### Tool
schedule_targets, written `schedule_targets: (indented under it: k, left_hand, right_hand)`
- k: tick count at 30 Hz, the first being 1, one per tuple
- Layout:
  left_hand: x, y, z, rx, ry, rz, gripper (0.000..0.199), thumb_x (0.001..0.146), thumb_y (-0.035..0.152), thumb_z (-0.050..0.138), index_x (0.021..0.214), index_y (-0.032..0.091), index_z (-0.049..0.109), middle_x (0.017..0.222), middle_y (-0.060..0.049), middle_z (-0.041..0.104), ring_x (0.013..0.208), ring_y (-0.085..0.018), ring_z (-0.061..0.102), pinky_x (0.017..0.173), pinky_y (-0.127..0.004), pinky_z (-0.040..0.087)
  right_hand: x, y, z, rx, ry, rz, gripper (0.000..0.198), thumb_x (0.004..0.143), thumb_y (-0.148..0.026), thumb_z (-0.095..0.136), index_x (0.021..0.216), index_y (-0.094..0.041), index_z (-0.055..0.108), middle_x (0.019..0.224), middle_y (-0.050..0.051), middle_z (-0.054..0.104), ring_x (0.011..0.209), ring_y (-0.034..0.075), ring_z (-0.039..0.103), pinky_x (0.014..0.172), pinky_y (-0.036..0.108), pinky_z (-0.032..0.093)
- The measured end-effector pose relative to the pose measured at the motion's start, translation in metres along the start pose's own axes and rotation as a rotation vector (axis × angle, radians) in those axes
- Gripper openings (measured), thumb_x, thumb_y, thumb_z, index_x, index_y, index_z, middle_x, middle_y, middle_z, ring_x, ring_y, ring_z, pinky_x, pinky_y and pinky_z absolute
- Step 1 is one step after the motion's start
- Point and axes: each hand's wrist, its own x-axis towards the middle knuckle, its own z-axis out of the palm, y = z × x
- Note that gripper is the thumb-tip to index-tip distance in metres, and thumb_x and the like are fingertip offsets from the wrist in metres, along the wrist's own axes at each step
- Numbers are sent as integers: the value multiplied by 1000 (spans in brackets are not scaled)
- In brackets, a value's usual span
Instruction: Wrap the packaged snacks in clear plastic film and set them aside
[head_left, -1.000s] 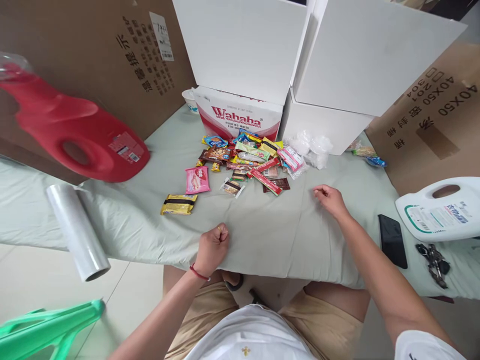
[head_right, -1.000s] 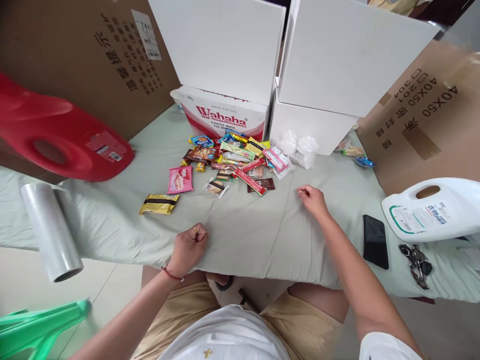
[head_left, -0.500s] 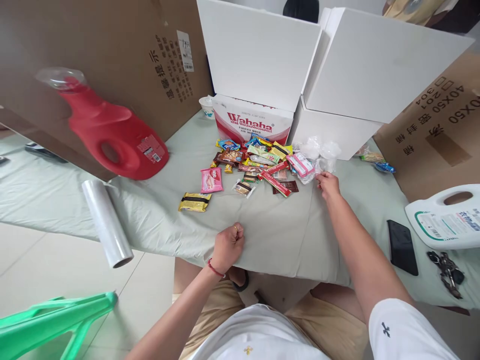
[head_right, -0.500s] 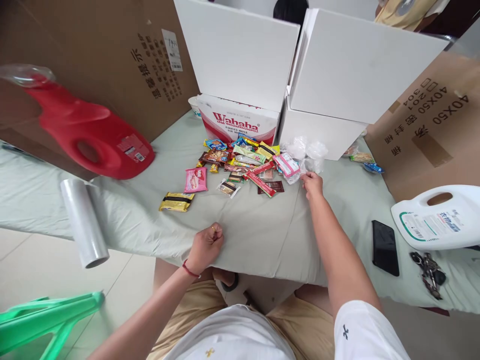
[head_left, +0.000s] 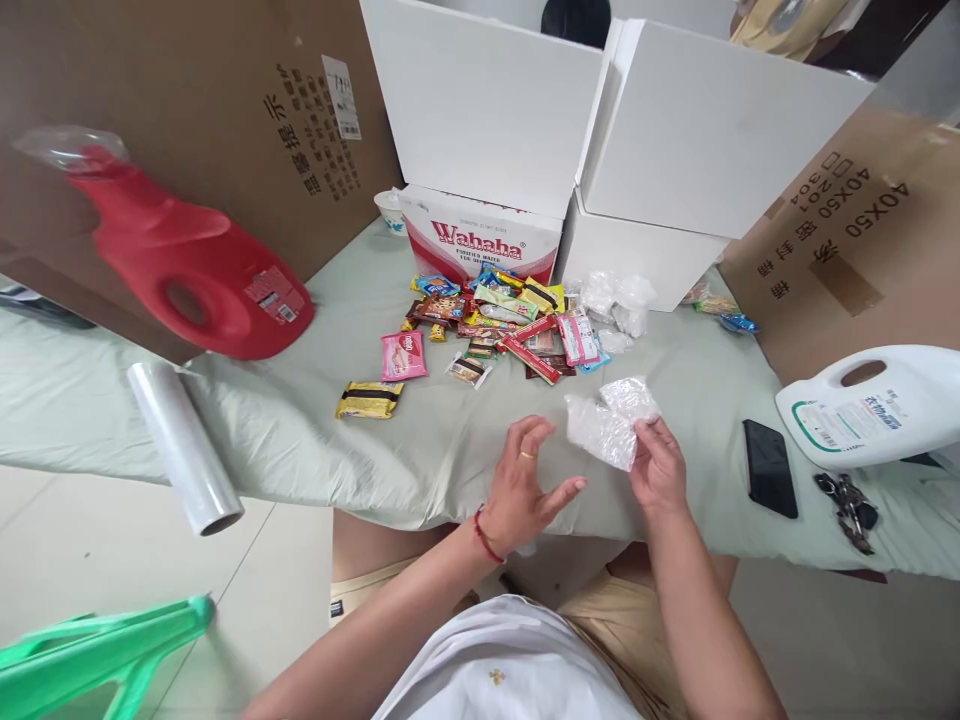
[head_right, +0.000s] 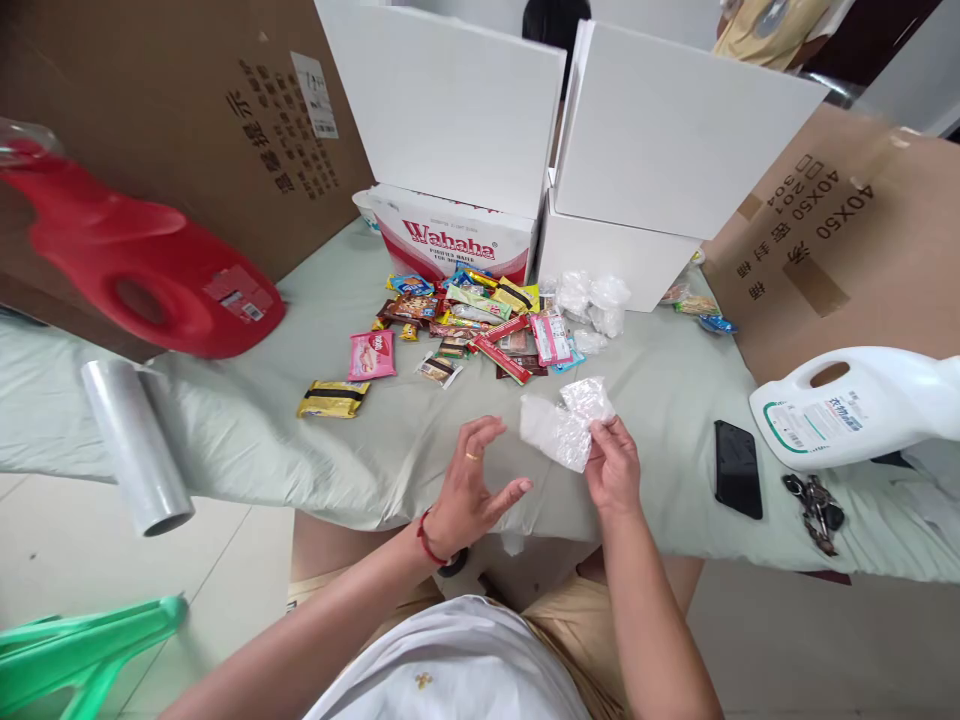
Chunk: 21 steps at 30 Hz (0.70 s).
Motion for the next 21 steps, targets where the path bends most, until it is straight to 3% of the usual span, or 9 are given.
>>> schedule_targets:
  k: [2, 5, 8, 12, 16, 17, 19, 21]
  left_hand:
    - [5, 3, 16, -102, 32, -141, 70, 74, 47, 82, 131, 19, 52, 133, -17, 55, 124, -31, 53, 97, -41, 50]
    - [10, -6, 26, -303, -28, -433, 36, 81, 46, 72, 101, 18, 62, 98, -8, 65, 91, -22, 62, 78, -32, 52]
    - [10, -21, 16, -364, -29, -521, 21, 82, 39, 67, 80, 20, 59, 75, 0, 60, 70, -15, 55, 66, -27, 46]
    - [0, -33, -5, -315, 38, -552, 22, 83, 40, 66, 76, 20, 59, 70, 2, 58, 65, -13, 50, 63, -26, 42]
    - [-10, -32, -13, -335, 29, -609, 33, 87, 50, 62, 72, 20, 59, 66, 2, 56, 61, -13, 49, 59, -26, 41]
    - [-12, -30, -14, -346, 30, -625, 34, 87, 51, 62, 73, 20, 60, 66, 1, 56, 62, -13, 49, 59, -26, 41]
    - [-12, -28, -17, -361, 35, -638, 36, 86, 53, 62, 75, 19, 61, 68, 0, 57, 63, -14, 50, 59, -26, 41]
    - [-11, -28, -22, -343, 64, -612, 37, 87, 54, 62, 75, 19, 60, 70, 0, 56, 66, -14, 50, 60, -25, 41]
  right_hand:
    - [-22, 9, 6, 14, -30, 26, 25, 71, -39, 85, 84, -27, 68, 83, -2, 71, 79, 17, 66, 80, 33, 55]
    - [-37, 18, 7, 50, -36, 74, 27, 68, -37, 88, 79, -26, 66, 75, -4, 65, 70, 15, 61, 73, 30, 54]
    - [-29, 15, -2, 78, 67, 46, 32, 64, -37, 89, 79, -26, 63, 74, -5, 62, 70, 14, 60, 70, 30, 55]
    - [15, -8, -6, -14, 243, -220, 31, 68, -39, 85, 81, -25, 60, 84, -3, 61, 81, 15, 61, 69, 29, 55]
    - [91, -35, 21, -474, 409, -626, 22, 85, -45, 64, 91, -23, 61, 110, 6, 63, 103, 22, 61, 78, 32, 56]
    - [110, -39, 29, -639, 383, -631, 22, 89, -43, 59, 93, -22, 62, 113, 9, 63, 107, 23, 60, 83, 33, 55]
    - [140, -43, 45, -904, 217, -500, 20, 89, -38, 60, 94, -20, 66, 108, 11, 66, 104, 25, 62, 92, 37, 52]
    - [151, -41, 56, -1015, 77, -384, 20, 83, -34, 69, 92, -17, 69, 101, 12, 68, 95, 26, 64, 95, 41, 50]
